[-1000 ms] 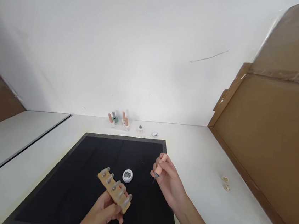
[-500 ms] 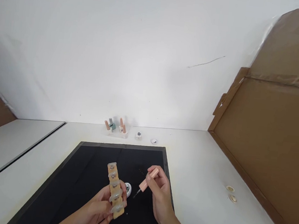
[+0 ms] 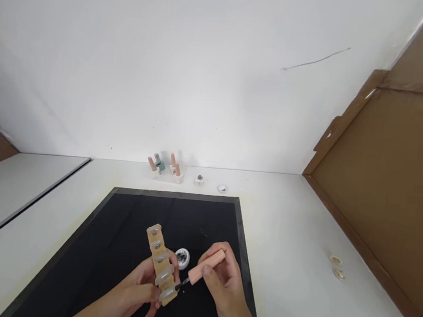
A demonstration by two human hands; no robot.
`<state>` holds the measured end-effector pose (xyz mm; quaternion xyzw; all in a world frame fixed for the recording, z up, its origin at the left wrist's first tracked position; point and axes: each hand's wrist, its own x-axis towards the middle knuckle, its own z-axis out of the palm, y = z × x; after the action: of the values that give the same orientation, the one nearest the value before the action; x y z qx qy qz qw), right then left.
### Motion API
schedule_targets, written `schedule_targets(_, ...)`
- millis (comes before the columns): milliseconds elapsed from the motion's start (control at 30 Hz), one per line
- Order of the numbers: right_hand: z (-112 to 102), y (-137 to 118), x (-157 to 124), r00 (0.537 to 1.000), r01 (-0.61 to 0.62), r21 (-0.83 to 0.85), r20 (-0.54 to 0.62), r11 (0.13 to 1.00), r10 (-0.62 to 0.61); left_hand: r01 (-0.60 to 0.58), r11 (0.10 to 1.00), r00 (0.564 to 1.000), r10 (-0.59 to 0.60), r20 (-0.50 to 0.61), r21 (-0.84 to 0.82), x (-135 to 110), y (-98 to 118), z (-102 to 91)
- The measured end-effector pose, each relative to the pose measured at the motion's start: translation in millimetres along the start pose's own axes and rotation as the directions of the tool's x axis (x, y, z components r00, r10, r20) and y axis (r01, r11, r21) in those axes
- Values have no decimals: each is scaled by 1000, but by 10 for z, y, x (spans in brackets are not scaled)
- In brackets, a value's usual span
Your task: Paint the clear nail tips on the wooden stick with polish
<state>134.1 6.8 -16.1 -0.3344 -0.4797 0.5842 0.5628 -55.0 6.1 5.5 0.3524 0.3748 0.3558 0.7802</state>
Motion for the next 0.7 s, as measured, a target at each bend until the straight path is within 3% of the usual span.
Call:
schedule_targets(467,-18,18,-85,986,-3,-80,168,997,17,52,992,998,-48,-35,119,58,55,-38)
schedule_targets(700,-3,-7,-62,984,24,-155,179,988,4,48,990,999,-46,-23,134,70,45,-46)
